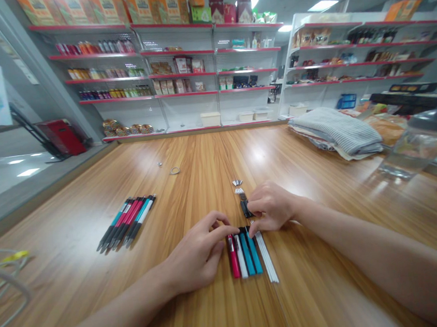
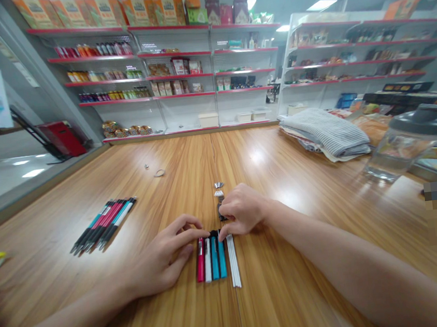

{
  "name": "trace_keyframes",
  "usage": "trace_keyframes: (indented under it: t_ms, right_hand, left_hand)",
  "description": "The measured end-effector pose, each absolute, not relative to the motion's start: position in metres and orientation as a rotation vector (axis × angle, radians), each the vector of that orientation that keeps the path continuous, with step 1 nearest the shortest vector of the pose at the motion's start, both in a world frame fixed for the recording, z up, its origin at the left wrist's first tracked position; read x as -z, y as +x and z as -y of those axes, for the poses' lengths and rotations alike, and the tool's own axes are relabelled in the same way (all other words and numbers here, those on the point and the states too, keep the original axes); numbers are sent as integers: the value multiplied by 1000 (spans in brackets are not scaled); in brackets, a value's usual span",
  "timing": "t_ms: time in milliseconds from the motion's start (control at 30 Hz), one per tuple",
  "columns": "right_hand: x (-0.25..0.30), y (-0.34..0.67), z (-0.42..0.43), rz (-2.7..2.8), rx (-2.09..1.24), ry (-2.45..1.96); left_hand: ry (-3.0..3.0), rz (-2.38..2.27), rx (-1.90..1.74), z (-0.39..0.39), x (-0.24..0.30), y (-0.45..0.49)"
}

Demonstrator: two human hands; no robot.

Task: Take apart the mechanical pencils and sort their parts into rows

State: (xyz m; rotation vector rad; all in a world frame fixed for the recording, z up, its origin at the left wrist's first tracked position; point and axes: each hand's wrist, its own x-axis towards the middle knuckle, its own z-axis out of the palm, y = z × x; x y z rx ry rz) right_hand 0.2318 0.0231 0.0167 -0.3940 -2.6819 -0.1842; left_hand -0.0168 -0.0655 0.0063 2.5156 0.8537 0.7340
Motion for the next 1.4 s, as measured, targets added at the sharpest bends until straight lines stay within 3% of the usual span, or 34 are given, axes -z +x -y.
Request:
trace_keyframes:
  t_ms: [467,1000,1133,1400]
  right_hand:
    - [-17,234,-23,2710,41,-394]
    - [5,242,-48,2218,-157,-957]
    - [6,243,-48,2205,-149,-954]
    - [9,244,-48,2194,-141,-946]
  left_hand:
    - [2481,-868,-747,64,-7,-17]
    - [2404,-1231,-956,56,2,-19]
    - [2542,-1532,-882,51,2,-24]
    - [2406,-2625,-227,44,-8,-39]
